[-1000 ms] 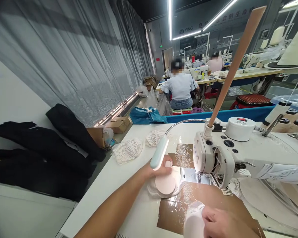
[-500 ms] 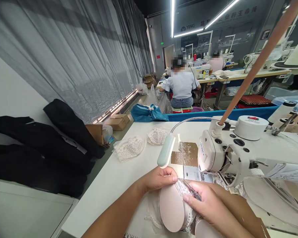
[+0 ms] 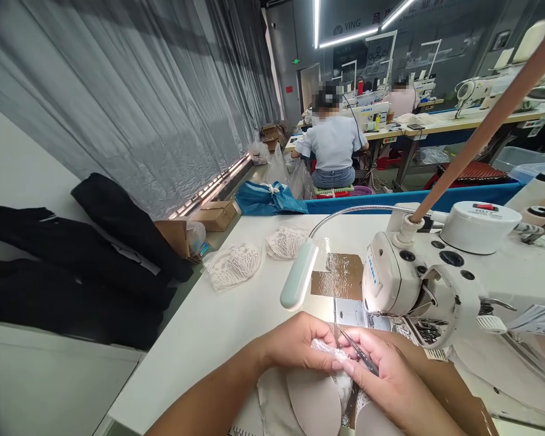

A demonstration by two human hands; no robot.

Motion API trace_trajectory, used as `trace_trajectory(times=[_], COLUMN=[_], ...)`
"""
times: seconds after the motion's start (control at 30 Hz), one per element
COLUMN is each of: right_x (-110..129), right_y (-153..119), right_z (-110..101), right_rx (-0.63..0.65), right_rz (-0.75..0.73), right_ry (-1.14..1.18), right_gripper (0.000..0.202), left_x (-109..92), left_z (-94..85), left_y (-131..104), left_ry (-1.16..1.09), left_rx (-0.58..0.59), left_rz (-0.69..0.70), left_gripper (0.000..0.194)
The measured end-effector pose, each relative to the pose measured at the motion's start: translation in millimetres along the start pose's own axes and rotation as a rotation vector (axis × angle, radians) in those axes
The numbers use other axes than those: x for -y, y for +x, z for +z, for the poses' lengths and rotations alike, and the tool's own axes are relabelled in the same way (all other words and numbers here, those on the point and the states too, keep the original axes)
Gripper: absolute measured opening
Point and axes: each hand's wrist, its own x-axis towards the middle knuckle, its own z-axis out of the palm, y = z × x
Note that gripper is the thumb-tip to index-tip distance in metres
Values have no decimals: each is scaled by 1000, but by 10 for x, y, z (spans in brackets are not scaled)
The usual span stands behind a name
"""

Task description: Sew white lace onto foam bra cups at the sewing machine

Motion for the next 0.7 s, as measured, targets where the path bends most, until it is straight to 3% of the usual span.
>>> trace_trajectory(times=[0.13, 0.33, 0.47, 0.7], right_x=[21, -60, -144, -71], right_y=[-31, -13, 7, 34], right_z=[-107, -304, -295, -207], right_rx=[-9, 100, 153, 257], right_rz=[73, 99, 72, 10], right_ry=[14, -86, -99, -132], right_gripper=[39, 39, 39, 31], left_x=[-77, -139, -96, -29], left_z=[-25, -54, -55, -22], left_y=[-25, -50, -38, 11], left_ry=[-103, -167, -136, -153], left_rx=[11, 60, 75, 125], left_rz=[-64, -105, -148, -162], left_gripper=[37, 38, 40, 40])
